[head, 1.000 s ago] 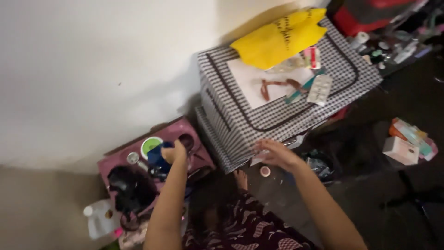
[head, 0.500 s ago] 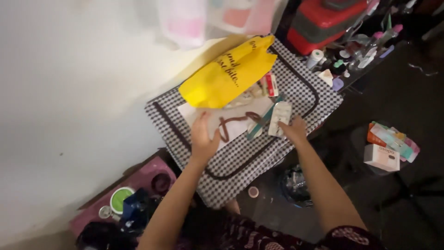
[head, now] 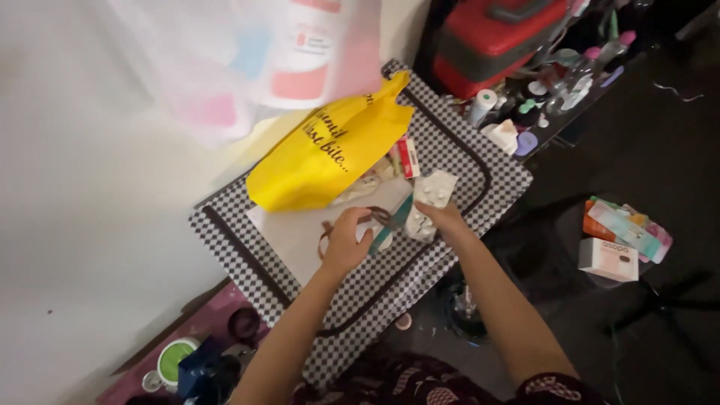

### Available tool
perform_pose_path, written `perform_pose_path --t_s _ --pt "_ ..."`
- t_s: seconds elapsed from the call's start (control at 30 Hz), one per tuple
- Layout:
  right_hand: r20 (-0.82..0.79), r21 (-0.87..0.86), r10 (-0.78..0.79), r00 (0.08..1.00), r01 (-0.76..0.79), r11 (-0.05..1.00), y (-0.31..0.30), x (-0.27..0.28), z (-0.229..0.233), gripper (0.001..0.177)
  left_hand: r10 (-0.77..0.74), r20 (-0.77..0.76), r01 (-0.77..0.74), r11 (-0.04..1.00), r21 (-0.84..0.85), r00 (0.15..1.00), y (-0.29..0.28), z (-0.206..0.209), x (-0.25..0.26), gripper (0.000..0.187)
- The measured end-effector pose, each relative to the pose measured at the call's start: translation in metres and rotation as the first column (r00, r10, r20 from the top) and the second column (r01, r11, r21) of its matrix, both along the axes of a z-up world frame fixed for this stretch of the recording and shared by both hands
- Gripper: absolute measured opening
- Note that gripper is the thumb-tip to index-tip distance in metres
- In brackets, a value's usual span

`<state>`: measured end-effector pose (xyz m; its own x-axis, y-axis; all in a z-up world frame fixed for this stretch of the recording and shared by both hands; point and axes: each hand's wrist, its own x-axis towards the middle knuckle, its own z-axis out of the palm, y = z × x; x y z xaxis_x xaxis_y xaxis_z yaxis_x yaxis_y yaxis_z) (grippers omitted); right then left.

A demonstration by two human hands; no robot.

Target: Organize and sort various personal items and clutter on a shelf and floor

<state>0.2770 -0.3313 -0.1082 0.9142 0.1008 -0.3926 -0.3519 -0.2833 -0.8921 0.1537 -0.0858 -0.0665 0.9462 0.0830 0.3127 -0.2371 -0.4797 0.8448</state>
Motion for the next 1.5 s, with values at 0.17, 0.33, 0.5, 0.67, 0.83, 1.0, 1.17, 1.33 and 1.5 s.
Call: perform_pose_path --t_s 0.17,0.33,0.5,0.67,0.83,1.0,1.17,1.33,1.5 --pt "-0.191 0.492 0.169 0.967 -0.054 0.869 0.001 -0.009 0.04 0.05 -0.094 0.044 0.097 0.993 -0.067 0.995 -0.029 0.02 0.031 0.037" --pt "0.116 0.429 0.411 0.904 -0.418 0.801 0.012 -0.029 0.066 0.048 -0.31 0.013 0.287 0.862 -0.419 0.951 -0.06 0.025 0.05 0.031" --pt "0.014 0.285 0.238 0.971 -0.232 0.93 -0.003 -0.045 0.068 0.043 -0.244 -0.229 0.031 0.744 -0.668 0.942 -0.068 -0.002 0.066 0.033" --pt "-0.178 0.267 0.169 0.969 -0.118 0.956 -0.012 -0.086 0.112 0.044 -0.279 -0.29 -0.051 0.636 -0.77 0.916 -0.082 0.007 0.063 0.033" --pt "0.041 0.309 0.118 0.992 -0.125 0.943 -0.025 -0.118 0.102 0.042 -0.327 -0.267 -0.004 0.626 -0.78 0.906 -0.091 0.017 0.039 0.038" --pt "0.028 0.283 0.064 0.998 -0.069 0.957 -0.026 -0.171 0.124 0.039 -0.319 -0.246 0.043 0.685 -0.727 0.915 -0.09 0.026 0.005 0.046" --pt "0.069 0.347 0.007 0.998 -0.031 0.937 -0.03 -0.224 0.119 0.035 -0.04 0.104 0.081 0.904 -0.419 0.994 -0.082 0.103 -0.076 0.07" --pt "0.2 0.168 0.022 0.98 -0.056 0.984 -0.033 -0.279 0.116 0.027 -0.333 0.543 0.207 0.937 0.281 0.771 -0.065 0.157 -0.156 0.077" --pt "0.248 0.312 0.049 0.967 -0.128 0.941 -0.033 -0.324 0.123 0.028 -0.484 0.355 0.405 0.872 0.276 0.8 -0.062 0.115 -0.195 0.074"
